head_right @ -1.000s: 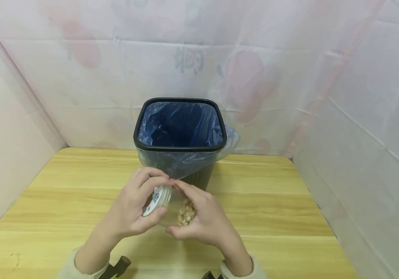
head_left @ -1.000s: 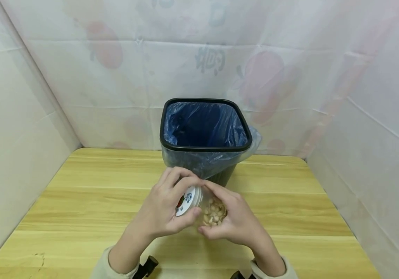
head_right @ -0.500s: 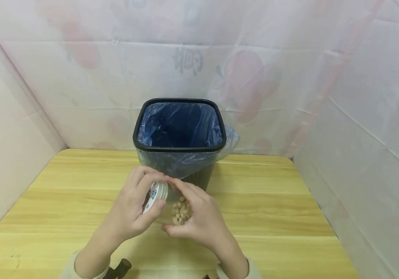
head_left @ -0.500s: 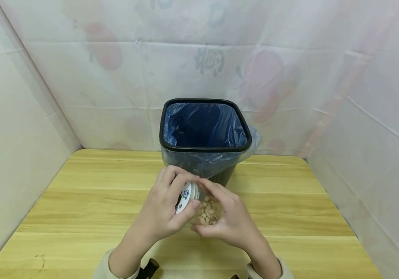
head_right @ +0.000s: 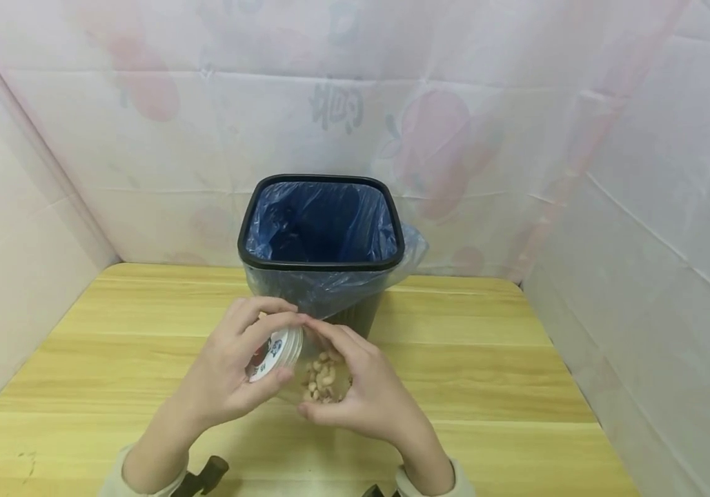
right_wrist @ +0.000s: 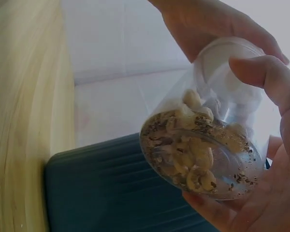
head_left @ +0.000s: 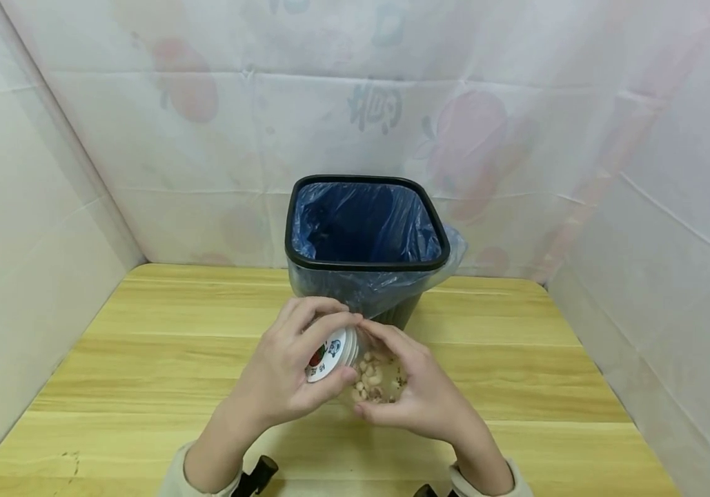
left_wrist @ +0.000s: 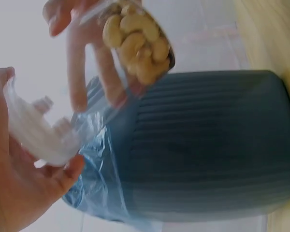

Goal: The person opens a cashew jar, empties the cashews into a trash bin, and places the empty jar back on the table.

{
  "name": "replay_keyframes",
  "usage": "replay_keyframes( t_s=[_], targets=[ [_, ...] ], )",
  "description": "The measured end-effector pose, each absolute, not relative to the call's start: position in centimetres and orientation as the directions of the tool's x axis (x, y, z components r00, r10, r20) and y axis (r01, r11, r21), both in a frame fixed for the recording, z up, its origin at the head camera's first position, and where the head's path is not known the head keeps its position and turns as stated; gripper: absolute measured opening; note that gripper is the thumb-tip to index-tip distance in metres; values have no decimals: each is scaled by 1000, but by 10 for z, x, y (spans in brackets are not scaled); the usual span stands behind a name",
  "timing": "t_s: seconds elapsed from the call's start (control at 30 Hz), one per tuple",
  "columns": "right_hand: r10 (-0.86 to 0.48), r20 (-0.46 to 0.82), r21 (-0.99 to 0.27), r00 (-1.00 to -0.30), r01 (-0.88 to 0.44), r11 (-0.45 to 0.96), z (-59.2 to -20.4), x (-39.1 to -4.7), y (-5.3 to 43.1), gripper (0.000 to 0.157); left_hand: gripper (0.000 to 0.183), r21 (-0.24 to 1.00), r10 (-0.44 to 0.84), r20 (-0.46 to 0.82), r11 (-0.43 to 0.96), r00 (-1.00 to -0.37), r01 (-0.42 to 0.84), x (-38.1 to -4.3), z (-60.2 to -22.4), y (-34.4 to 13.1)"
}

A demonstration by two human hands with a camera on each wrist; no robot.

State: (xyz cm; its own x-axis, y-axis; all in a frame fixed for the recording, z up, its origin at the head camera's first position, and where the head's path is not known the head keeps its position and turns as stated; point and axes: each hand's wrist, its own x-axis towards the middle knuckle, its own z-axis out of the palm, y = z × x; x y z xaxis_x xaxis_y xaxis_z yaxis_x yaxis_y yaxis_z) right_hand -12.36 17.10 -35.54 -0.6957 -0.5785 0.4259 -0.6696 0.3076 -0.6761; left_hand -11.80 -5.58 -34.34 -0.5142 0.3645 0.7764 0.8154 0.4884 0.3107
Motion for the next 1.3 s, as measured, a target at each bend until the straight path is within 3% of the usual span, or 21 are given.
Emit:
replay_keyframes(
  t_s=[0.17, 0.3, 0.77, 1.3],
  targets=[
    [-584, 434, -674, -686, -677, 295, -358, -125, 176, 93, 54, 325, 478, 701, 447, -529, 834, -116, -343, -66],
    [-606, 422, -692, -675, -671, 266, -359, -126, 179, 91, 62, 325, 532, 684, 391, -499, 861, -115, -342, -72],
    [-617, 424, -694, -662, -676, 248, -357, -129, 179, 93, 56, 258, 496, 769, 339, -405, 905, -123, -339, -72],
    [-565, 467, -631, -680, -704, 326, -354, -124, 172, 93, 53, 313, 425, 748, 452, -510, 835, -121, -339, -68]
  ],
)
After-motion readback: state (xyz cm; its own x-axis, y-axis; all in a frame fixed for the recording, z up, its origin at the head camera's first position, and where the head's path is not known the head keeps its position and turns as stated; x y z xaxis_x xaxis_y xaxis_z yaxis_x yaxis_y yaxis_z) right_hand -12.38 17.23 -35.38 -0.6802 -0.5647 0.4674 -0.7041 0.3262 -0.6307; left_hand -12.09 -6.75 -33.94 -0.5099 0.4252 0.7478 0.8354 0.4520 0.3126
